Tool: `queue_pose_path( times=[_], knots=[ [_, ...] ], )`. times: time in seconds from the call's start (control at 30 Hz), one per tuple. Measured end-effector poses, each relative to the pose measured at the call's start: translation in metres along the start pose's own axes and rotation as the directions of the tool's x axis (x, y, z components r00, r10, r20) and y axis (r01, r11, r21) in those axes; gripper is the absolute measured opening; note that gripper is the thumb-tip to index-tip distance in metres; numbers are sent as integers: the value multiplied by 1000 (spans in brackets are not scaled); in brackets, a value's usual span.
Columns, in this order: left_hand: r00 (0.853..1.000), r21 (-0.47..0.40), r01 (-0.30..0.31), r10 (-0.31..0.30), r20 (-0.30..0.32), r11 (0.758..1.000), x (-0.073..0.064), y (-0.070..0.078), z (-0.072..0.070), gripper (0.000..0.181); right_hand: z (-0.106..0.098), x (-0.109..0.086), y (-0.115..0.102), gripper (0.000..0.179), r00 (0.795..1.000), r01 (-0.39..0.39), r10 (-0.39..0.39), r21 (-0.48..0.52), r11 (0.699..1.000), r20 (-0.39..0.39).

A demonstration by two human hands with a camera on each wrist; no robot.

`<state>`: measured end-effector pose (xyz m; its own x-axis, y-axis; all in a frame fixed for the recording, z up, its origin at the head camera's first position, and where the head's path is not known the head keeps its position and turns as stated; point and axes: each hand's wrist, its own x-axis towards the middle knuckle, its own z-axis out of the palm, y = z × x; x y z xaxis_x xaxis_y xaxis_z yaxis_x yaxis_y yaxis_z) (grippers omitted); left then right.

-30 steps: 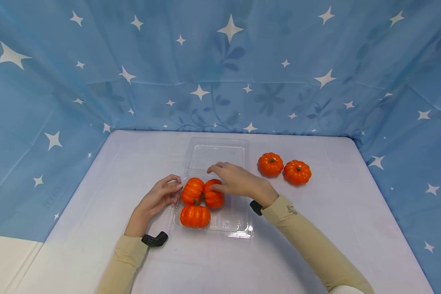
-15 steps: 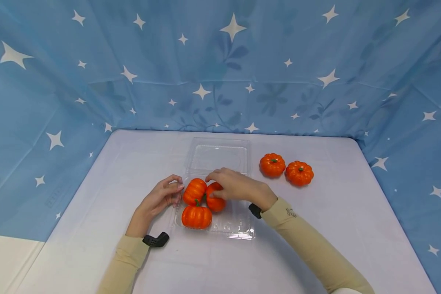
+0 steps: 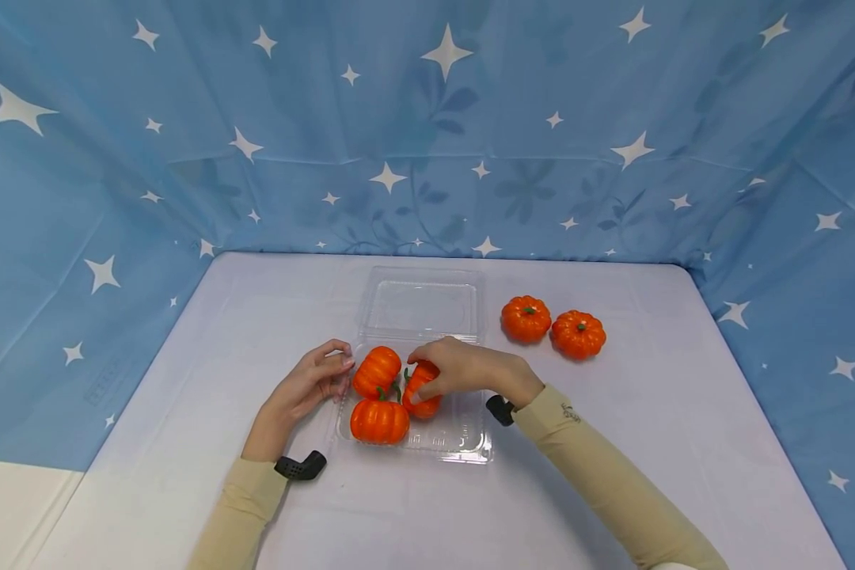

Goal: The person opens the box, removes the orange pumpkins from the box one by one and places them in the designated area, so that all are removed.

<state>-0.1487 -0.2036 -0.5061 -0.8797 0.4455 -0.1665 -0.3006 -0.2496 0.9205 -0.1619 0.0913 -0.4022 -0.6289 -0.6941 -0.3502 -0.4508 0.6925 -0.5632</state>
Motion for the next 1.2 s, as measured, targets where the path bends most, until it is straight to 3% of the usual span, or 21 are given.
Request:
queue_pose_path(
  times=[0.43,0.8,1.2],
  knots=[
    [1000,-3,-6,6,8,1000,0,-2,-3,10,2,-2,5,76,996,-70,71,-26,997,48],
    [1000,-1,-5,5,8,1000,1,-1,-2,10,8,-14,-8,72,984,-161,162,-13,987,73],
    [1000,-8,6,-6,0,1000,1,0,0,10,16,-20,-11,70,976,-204,208,-66,977,60]
  ],
)
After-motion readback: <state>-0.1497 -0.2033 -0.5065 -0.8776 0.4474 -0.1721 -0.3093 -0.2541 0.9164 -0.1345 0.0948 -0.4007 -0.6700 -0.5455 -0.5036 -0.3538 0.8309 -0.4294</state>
